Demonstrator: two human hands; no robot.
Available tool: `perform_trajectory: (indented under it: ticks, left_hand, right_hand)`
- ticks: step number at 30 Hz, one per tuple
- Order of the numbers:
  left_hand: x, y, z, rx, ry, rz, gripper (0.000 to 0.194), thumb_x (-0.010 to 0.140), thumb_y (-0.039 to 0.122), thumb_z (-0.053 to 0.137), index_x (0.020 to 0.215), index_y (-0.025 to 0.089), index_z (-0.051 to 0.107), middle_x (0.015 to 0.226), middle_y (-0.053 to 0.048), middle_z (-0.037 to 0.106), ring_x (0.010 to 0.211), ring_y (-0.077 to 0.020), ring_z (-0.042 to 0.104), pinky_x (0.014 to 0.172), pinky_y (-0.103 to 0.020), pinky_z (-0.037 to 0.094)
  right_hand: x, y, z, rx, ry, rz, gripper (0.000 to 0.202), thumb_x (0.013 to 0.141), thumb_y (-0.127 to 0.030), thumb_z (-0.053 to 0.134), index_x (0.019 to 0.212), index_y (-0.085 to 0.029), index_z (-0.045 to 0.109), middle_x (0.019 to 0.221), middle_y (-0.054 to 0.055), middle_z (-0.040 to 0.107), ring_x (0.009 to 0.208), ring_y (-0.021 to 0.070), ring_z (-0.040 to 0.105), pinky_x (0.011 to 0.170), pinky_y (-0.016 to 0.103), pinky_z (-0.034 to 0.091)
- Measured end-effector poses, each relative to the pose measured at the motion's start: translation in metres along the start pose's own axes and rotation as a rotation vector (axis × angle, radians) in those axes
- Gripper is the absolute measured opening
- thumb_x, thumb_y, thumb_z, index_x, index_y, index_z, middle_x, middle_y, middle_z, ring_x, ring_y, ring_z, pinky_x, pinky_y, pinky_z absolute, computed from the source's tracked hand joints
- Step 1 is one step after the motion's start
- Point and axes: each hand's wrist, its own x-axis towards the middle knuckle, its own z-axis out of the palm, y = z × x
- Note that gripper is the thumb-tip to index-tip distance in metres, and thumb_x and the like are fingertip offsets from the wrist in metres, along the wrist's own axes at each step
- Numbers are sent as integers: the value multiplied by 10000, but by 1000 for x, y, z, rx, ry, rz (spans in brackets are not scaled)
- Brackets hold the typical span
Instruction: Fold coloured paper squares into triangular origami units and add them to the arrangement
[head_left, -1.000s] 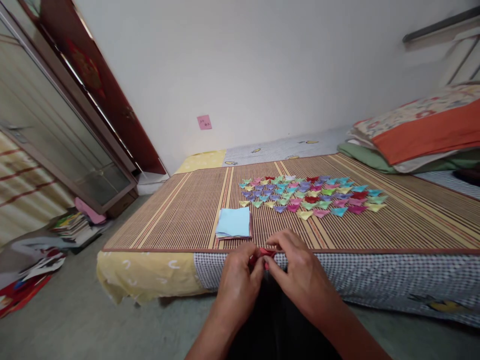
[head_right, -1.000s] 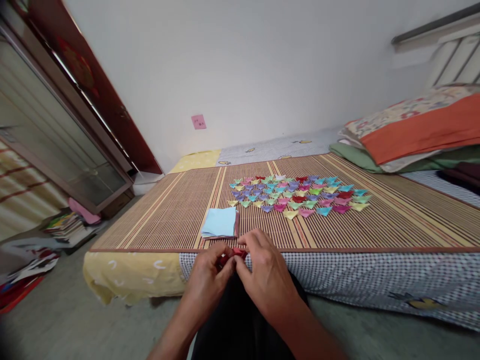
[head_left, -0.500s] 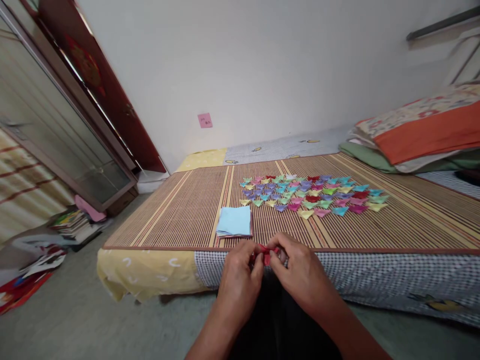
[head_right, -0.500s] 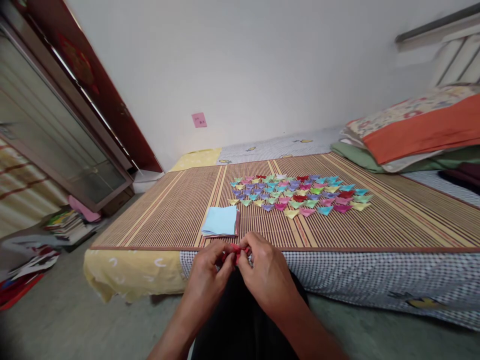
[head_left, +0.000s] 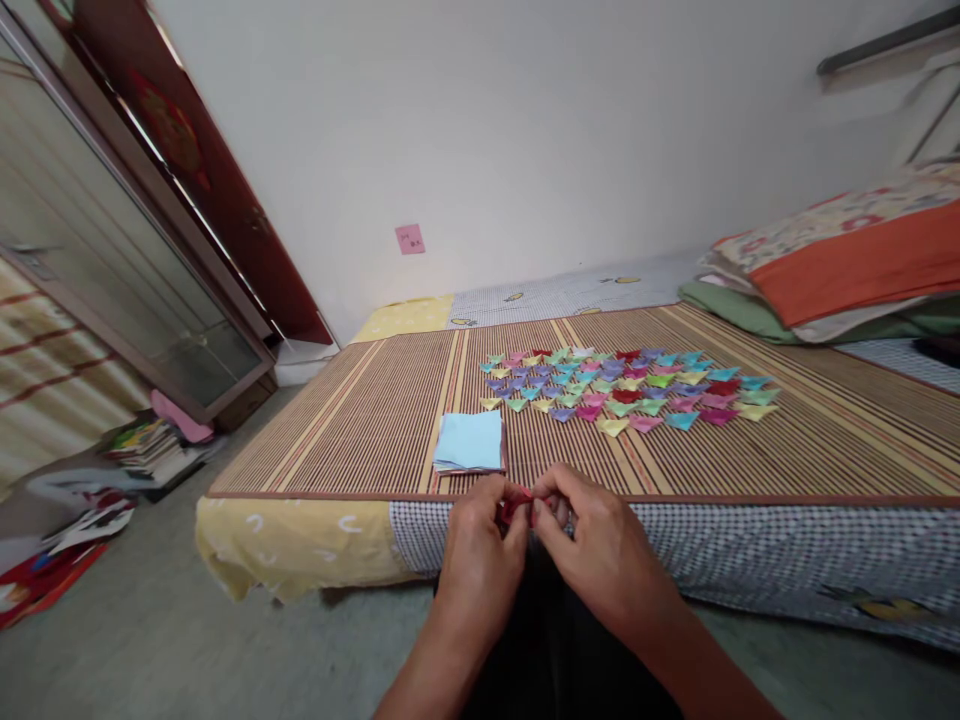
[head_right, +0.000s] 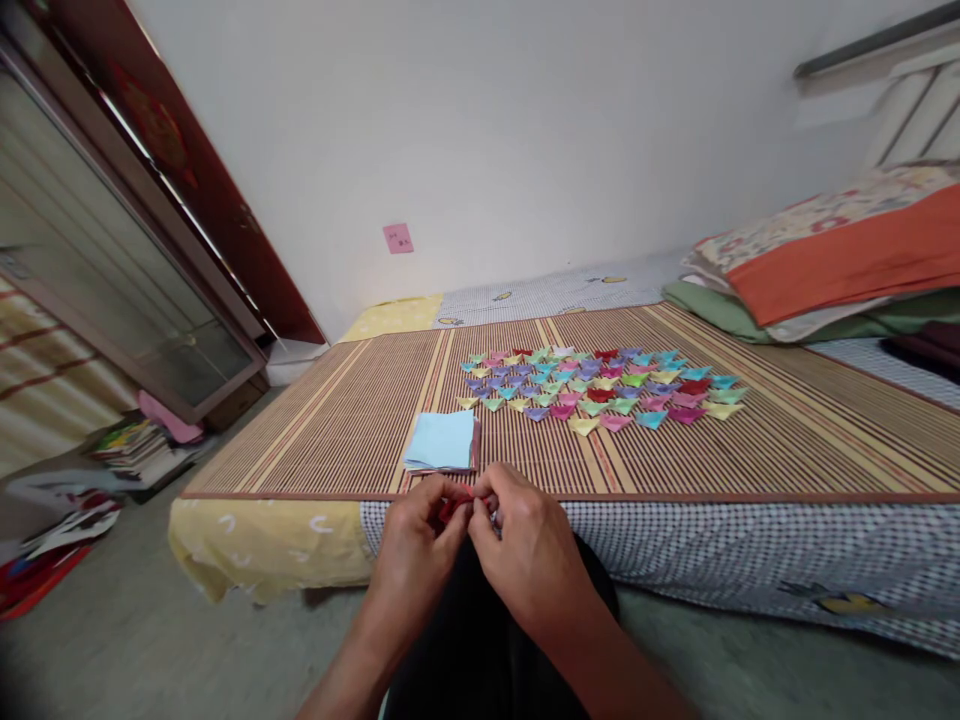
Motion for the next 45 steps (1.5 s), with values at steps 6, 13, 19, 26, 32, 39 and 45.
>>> perform_trajectory:
  ticks: [6,13,19,26,32,39,45]
  left_hand:
    - [0,4,0,53,65,51,195,872,18,574,815,186,655,806,-1,666,732,-151,605,685,-252,435]
    - [-2,4,-3,121,50,113,211,877,15,551,782,196,605,778,13,609,712,-148,563,662,-254,390]
    - [-2,5,-3,100,42,101,185,884,50,556,785,201,594,744,26,609,661,-140,548,636,-241,387]
    - [-3,6,-5,75,14,65,199,879,44,539,772,207,576,742,29,616,671,-142,552,642,-245,379]
    - [-3,6,-6,76,9,68,212,884,42,533,756,208,562,748,25,610,688,-147,554,645,-249,373]
    - [-2,7,-7,112,-12,80,214,868,26,529,766,212,557,771,15,614,726,-161,569,676,-261,381]
    - [0,3,-6,100,-36,37,206,876,57,522,751,218,556,763,7,610,721,-171,571,669,-275,375]
  right_hand:
    - [-1,0,2,58,50,-7,111,846,-160,498,793,-217,577,655,-11,583,572,170,557,577,271,413]
    - [0,2,3,64,73,-3,96,839,-171,510,768,-222,547,636,-22,566,554,157,545,561,262,406]
    - [3,5,-1,126,52,45,109,851,-192,520,753,-226,552,618,-36,534,539,146,509,530,254,388]
    - [2,5,-4,147,32,57,116,857,-187,519,755,-224,561,613,-32,543,545,148,511,533,261,393]
    - [4,5,-4,154,29,55,122,858,-186,523,747,-220,561,614,-31,538,550,148,514,538,261,399]
    - [4,6,-5,148,31,56,120,855,-173,526,750,-222,556,631,-29,543,565,151,528,547,260,412]
    - [4,11,-1,165,-18,58,118,862,-183,517,758,-221,560,628,-27,549,566,155,538,545,262,415]
